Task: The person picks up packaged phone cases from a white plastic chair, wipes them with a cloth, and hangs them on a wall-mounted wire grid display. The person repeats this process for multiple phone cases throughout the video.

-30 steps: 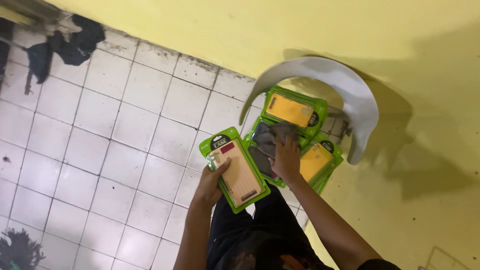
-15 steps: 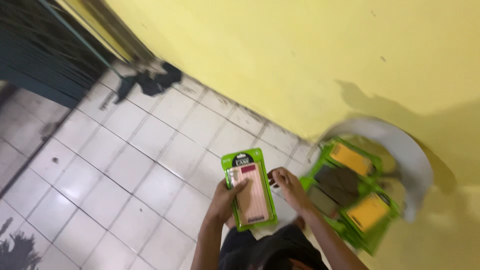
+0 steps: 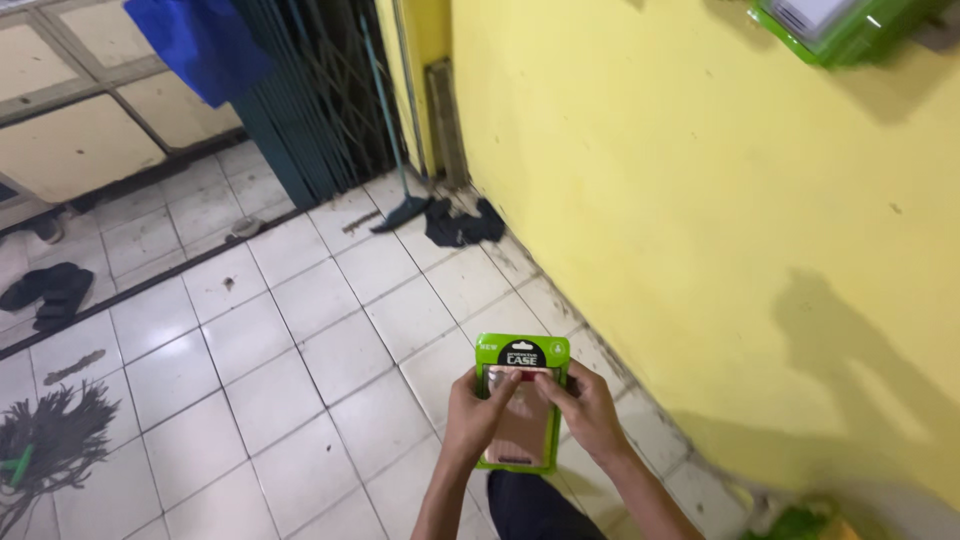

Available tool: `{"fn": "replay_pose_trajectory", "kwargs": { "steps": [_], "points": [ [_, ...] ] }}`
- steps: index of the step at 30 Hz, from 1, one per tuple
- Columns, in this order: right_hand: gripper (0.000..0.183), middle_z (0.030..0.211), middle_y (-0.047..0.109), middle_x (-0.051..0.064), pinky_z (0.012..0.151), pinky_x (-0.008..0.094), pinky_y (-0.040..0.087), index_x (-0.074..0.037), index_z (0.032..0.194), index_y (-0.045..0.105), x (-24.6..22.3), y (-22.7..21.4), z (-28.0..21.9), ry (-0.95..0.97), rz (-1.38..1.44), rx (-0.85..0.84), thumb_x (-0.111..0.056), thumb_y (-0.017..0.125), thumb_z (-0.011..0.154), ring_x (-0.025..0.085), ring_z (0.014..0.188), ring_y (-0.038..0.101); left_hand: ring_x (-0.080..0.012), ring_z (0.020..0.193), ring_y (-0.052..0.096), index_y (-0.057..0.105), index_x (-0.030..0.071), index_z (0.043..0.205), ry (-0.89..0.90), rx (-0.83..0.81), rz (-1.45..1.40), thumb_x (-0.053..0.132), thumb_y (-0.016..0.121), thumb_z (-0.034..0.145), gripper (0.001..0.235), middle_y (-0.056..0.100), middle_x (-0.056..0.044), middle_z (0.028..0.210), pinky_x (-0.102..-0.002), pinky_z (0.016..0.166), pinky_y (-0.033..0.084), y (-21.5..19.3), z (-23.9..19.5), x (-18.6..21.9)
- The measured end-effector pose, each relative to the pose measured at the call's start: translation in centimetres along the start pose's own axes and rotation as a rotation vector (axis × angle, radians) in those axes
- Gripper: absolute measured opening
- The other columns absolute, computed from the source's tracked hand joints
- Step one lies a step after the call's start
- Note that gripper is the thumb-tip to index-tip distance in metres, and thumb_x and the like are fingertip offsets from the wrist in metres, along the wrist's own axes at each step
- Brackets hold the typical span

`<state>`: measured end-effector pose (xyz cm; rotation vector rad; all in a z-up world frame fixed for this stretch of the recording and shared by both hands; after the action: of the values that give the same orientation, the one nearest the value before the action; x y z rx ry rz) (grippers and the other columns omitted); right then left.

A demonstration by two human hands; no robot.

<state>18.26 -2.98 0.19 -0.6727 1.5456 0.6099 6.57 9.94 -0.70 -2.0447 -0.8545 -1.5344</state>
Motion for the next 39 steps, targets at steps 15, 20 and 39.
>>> {"fn": "replay_pose_trajectory", "kwargs": {
  "steps": [15, 20, 39],
  "points": [
    [0.022, 0.076, 0.07, -0.001, 0.063, 0.024, 0.047, -0.005, 0.104, 0.076, -6.0, 6.9, 36.6, -0.064, -0.115, -0.045, -0.023, 0.068, 0.094, 0.008, 0.067, 0.059, -0.0135, 0.077, 0.07, 0.07, -0.003, 0.111, 0.107, -0.006, 0.029, 0.013, 0.074, 0.089, 0.027, 0.078, -0.01, 0.092, -0.029, 0.068, 0.059, -9.0, 32.3, 15.4],
    [0.019, 0.083, 0.07, 0.0, 0.069, 0.024, 0.051, 0.0, 0.107, 0.073, -9.0, 10.2, 46.8, -0.105, 0.111, -0.123, -0.015, 0.066, 0.098, 0.006, 0.075, 0.06, -0.0118, 0.078, 0.07, 0.068, -0.001, 0.114, 0.179, 0.05, 0.016, 0.012, 0.076, 0.088, 0.03, 0.078, -0.009, 0.094, -0.027, 0.069, 0.059, -12.1, 41.2, 20.4],
    [0.072, 0.096, 0.064, 0.001, 0.066, 0.022, 0.048, -0.003, 0.154, 0.042, -36.2, 3.1, 73.6, -0.682, -0.551, 0.933, 0.001, 0.074, 0.09, 0.006, 0.076, 0.056, -0.0214, 0.112, 0.068, 0.034, 0.005, 0.142, 0.805, -0.728, -0.078, -0.001, 0.078, 0.087, 0.07, 0.063, -0.014, 0.122, -0.032, 0.083, 0.06, 0.2, 76.5, 53.7]
  ]
}}
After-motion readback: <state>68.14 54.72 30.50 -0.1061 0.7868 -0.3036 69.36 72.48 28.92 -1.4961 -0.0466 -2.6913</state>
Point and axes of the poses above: each hand's wrist, its own z-axis towards the middle knuckle, its own y-axis out of the palm, x = y × z, the point moved 6 cm from there along z, towards the middle knuckle
